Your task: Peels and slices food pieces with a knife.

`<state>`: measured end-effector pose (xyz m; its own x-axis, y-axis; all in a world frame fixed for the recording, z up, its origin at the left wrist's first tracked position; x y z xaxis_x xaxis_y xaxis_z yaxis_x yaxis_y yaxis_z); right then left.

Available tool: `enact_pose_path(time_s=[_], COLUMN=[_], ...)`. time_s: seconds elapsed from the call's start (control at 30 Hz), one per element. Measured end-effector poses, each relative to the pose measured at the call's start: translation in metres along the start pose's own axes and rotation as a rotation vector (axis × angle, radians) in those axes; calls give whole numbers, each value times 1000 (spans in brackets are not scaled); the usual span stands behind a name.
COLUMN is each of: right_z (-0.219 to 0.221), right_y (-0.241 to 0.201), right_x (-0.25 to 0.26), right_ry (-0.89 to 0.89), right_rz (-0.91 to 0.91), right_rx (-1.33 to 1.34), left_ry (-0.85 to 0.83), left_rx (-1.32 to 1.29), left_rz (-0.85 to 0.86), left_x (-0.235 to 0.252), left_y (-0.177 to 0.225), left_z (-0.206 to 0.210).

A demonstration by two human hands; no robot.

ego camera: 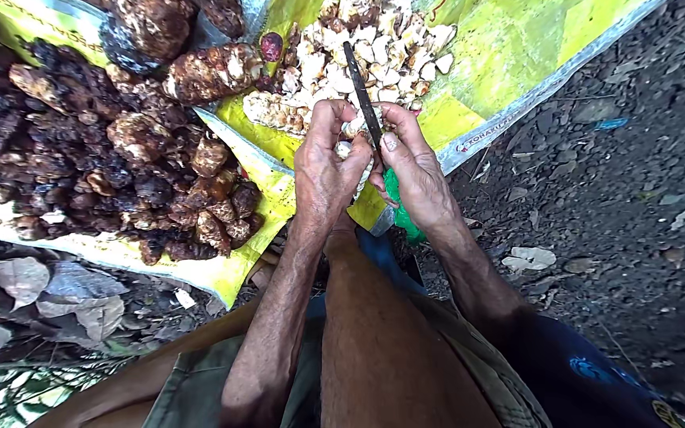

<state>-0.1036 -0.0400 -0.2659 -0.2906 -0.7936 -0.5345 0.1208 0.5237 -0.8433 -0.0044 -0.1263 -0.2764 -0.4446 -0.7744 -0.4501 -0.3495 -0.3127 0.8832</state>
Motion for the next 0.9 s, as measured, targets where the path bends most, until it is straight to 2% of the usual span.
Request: enact_pose_path(time_s=[0.1,0.27,0.37,0.47,0.6,0.7,0.9], right_z=[-2,-8,-6,1,-7,-9,-1], right_y=[3,3,10,11,4,0,0], right_x=[-8,8,6,-11,-10,-10,-21], right_ry=[34,76,67,110,146,156,60], right_rz=[74,-15,56,234,237,197,204], right_rx=[-31,-121,71,194,46,34,129], left_ry=[4,-20,-36,-109,-144,-171,-185], left_rx=[11,23,-92,-286,-474,-546,-413], left_rz=[2,61,23,-81,-86,-112,-50], left_x=[0,-4,-3,-1,8,7,7], left_y=[-1,8,9,-3,-18,-23,-16], left_z=[-1,9,8,6,-3,-1,6])
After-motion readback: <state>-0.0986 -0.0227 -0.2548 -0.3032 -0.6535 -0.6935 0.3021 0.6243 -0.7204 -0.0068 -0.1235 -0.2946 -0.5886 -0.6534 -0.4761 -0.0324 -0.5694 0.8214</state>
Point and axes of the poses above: each hand's wrist, its own x-axis towards the middle knuckle, its own z-axis out of the palm, y = z × x, the point moved 10 cm from there along x, towards the middle knuckle, and after that the axes turned 7 degrees about -z, right-handed, at the moved point
